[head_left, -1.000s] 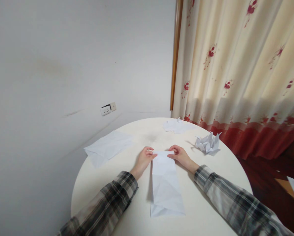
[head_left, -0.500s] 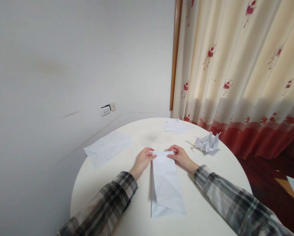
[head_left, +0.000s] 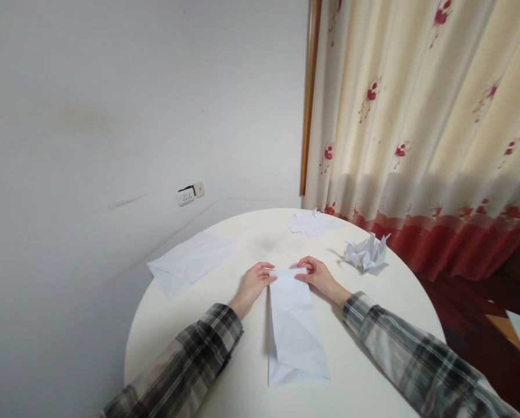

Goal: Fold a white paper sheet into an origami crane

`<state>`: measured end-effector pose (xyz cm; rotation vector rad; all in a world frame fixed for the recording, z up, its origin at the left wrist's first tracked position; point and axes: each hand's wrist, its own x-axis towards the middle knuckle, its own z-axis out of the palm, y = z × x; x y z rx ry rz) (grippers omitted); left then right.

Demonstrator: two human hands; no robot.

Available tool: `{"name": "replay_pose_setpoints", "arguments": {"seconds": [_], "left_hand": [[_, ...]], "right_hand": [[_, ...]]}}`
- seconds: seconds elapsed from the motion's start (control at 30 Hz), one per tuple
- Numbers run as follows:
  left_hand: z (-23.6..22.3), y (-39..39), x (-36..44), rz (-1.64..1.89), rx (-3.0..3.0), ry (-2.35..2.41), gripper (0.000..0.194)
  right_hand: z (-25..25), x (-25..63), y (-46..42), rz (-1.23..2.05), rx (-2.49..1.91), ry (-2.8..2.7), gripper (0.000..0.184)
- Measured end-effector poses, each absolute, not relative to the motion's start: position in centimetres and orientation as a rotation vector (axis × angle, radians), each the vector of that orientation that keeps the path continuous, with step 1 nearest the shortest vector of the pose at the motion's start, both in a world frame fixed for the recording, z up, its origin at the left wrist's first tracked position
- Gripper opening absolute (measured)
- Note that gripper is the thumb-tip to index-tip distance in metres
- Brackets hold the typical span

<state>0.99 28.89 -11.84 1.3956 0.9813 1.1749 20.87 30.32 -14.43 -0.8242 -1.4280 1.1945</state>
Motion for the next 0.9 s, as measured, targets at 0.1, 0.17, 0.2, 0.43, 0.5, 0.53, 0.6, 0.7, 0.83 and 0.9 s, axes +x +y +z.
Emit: {"name": "replay_pose_setpoints", "arguments": {"seconds": [0.1,0.17,0.2,0.43,0.5,0.53,0.6,0.7,0.83,0.9], "left_hand": [[-11.8,28.9,1.0,1.173,1.401,0.967,0.031],[-11.8,28.9,1.0,1.170,1.405,0.957,0.032],[-11.8,28.9,1.0,1.172,1.406,0.954,0.032],[-12.0,29.1,0.9,1.178,1.417,0.970,0.032],[-12.2,29.3,0.9,1.181,1.429,0.968,0.032],[-12.3,29.5,1.0,1.186,1.441,0.971,0.031],[-12.6,29.9,1.0,1.190,1.485,0.988,0.029],[-13.1,30.5,1.1,1.164,1.598,1.025,0.029],[-13.3,30.9,1.1,1.128,1.978,1.066,0.034],[-13.2,30.8,1.0,1.136,2.219,1.072,0.038]], "right_hand": [[-14.4,20.9,30.3,1.192,-0.821,-1.432,0.035],[-14.4,20.9,30.3,1.197,-0.820,-1.432,0.035],[-14.4,20.9,30.3,1.198,-0.820,-1.431,0.035],[-14.2,20.8,30.1,1.164,-0.856,-1.458,0.036],[-14.1,20.8,30.0,1.144,-0.862,-1.473,0.035],[-14.1,20.7,30.0,1.122,-0.873,-1.489,0.034],[-14.1,20.7,30.1,1.050,-0.915,-1.532,0.031],[-14.0,20.7,30.1,0.884,-1.010,-1.605,0.026],[-13.9,20.6,30.2,0.646,-1.091,-1.700,0.023],[-13.9,20.7,30.4,0.605,-1.109,-1.698,0.024]]}}
